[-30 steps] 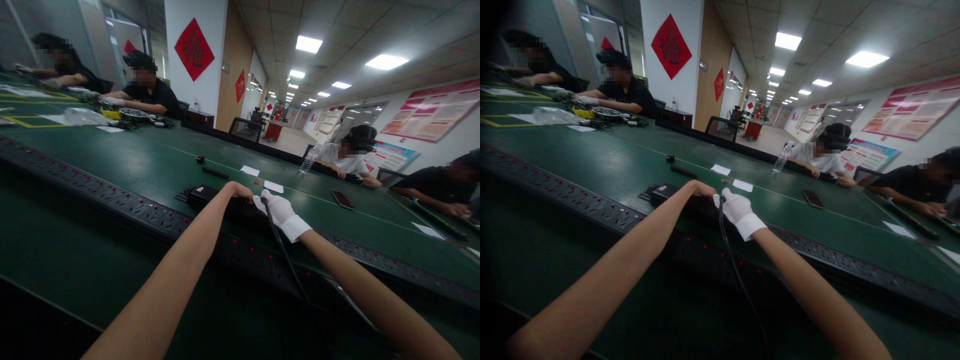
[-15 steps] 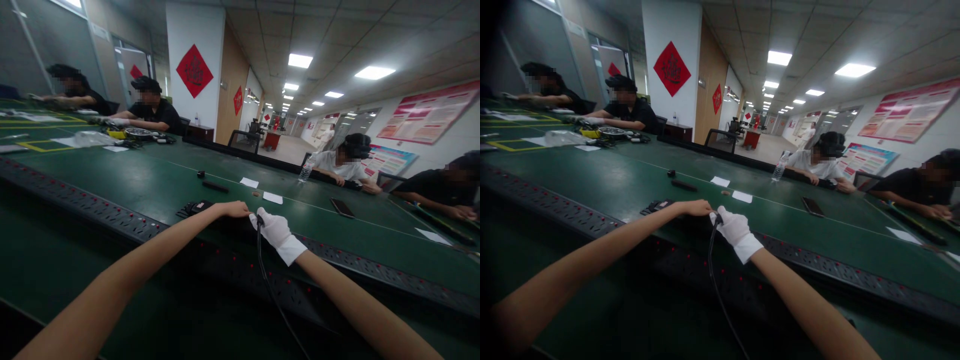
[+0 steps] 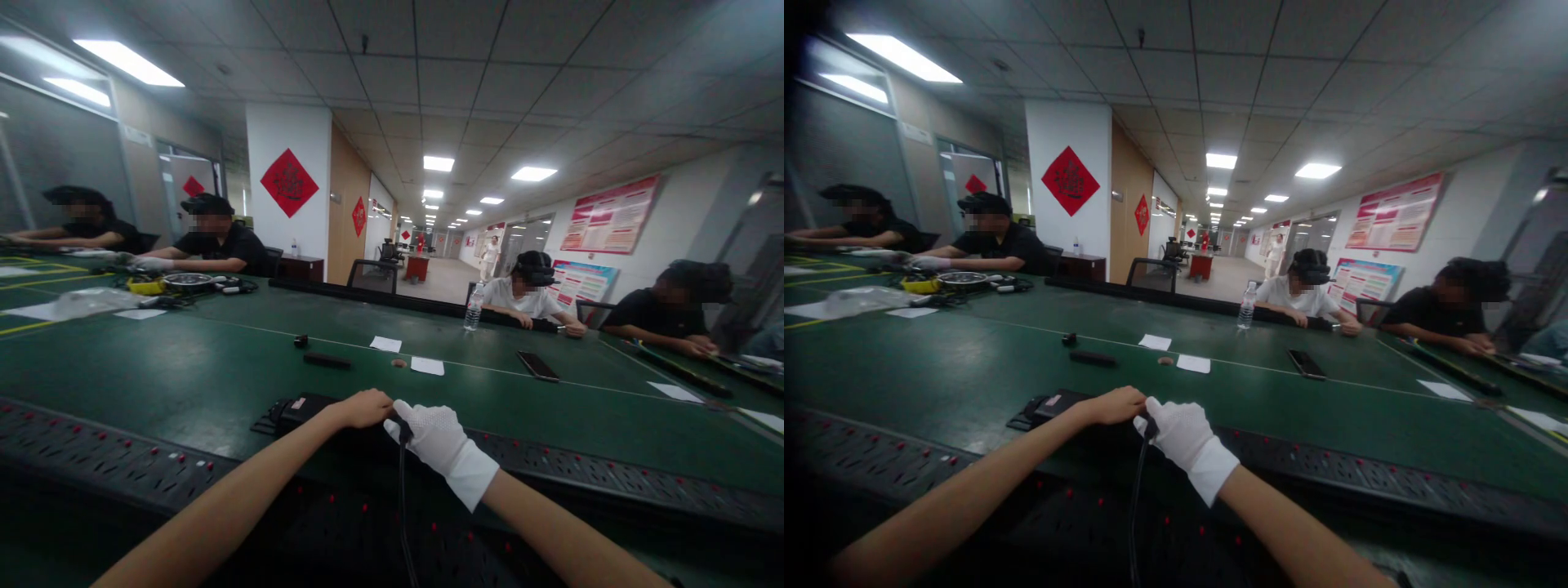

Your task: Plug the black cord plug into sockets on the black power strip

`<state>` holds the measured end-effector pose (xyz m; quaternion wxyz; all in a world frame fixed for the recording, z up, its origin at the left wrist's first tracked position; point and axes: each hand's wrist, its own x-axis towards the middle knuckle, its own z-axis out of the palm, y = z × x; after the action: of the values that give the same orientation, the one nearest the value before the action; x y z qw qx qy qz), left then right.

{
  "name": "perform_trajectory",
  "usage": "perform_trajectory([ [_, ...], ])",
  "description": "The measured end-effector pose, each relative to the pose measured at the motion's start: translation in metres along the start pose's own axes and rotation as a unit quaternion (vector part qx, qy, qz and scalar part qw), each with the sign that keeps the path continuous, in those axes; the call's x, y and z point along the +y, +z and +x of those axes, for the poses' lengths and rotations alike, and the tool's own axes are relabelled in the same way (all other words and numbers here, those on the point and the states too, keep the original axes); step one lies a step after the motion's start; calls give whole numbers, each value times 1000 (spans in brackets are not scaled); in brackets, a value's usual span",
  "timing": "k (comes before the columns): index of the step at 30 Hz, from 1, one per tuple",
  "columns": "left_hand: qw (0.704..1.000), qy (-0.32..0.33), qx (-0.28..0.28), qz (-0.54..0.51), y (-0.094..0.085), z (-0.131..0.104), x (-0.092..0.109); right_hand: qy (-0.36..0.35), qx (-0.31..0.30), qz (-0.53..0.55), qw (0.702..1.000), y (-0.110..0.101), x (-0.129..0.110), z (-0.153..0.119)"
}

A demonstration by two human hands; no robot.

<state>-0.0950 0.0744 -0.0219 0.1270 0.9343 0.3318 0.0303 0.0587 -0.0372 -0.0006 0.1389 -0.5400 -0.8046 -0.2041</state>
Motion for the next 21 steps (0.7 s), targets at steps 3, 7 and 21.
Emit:
perform_trajectory([
  [3, 1000, 2, -5, -14, -2, 0, -2, -3, -3, 8, 1000, -1, 0, -1],
  [7, 999, -7, -12, -30, -5, -1, -4, 1, -3, 21, 1000, 0, 2, -2],
  [21, 993, -26, -55, -105, -12, -12, -10, 36, -48, 29, 998, 9, 4, 1],
])
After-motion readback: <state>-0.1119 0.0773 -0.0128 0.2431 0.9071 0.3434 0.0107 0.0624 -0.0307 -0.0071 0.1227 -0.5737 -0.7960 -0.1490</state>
